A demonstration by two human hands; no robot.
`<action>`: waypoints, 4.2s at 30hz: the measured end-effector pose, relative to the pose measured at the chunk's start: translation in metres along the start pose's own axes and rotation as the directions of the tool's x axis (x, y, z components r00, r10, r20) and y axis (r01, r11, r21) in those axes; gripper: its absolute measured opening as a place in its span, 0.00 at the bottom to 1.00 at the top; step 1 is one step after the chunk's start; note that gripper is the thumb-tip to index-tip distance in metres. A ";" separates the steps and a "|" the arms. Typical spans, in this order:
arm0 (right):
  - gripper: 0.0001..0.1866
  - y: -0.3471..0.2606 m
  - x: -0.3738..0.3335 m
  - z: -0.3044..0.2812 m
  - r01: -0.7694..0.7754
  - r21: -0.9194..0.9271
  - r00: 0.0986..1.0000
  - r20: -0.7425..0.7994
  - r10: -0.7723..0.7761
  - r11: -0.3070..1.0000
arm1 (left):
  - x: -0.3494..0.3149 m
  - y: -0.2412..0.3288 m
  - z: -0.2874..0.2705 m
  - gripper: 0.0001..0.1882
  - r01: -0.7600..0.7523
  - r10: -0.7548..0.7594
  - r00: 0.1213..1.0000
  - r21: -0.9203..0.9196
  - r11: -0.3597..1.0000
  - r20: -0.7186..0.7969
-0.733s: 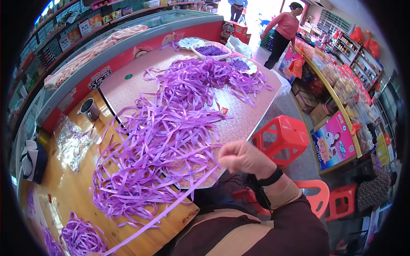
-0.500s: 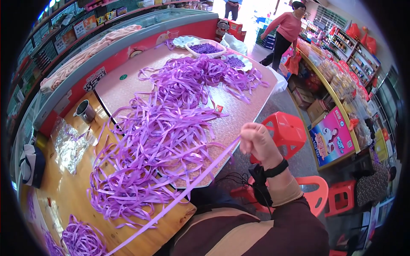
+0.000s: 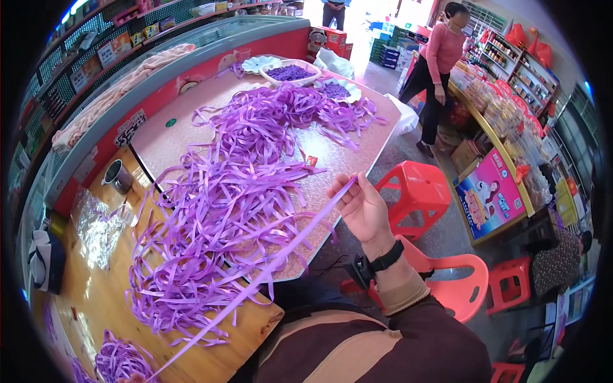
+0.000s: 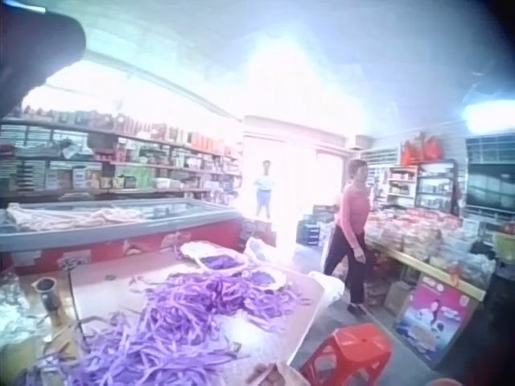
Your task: Tying small purple ribbons into bows.
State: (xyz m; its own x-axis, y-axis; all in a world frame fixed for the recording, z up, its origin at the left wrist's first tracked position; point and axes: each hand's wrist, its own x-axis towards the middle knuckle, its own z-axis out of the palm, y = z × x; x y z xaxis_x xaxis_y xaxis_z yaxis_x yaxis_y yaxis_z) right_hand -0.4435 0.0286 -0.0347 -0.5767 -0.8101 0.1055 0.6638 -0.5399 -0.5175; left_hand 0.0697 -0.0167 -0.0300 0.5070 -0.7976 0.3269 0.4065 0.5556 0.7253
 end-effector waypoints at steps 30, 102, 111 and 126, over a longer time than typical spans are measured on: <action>0.06 0.001 -0.001 0.019 -0.200 -0.324 0.977 0.006 0.213 0.925 | -0.021 -0.002 0.041 0.12 0.491 -0.469 0.871 -0.277 0.826 0.144; 0.05 0.147 -0.112 0.143 -0.469 -0.674 0.544 0.288 0.788 0.571 | -0.067 -0.023 0.084 0.08 0.350 -0.541 0.603 0.414 0.840 0.587; 0.06 0.155 -0.114 0.135 -0.059 -0.737 0.665 0.474 0.577 0.673 | -0.064 -0.023 0.086 0.10 0.390 -0.619 0.605 0.491 0.779 0.501; 0.05 0.153 -0.120 0.136 -0.416 -0.591 0.643 0.346 0.683 0.691 | -0.070 -0.033 0.089 0.05 0.027 -0.319 0.686 0.416 0.909 0.654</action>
State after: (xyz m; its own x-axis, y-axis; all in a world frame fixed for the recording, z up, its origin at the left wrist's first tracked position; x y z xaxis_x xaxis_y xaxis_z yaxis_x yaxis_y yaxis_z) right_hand -0.2079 0.0125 -0.0107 0.2473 -0.9689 0.0078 0.4170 0.0992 -0.9035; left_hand -0.0471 -0.0002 -0.0226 -0.2791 -0.8780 0.3890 0.0670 0.3863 0.9200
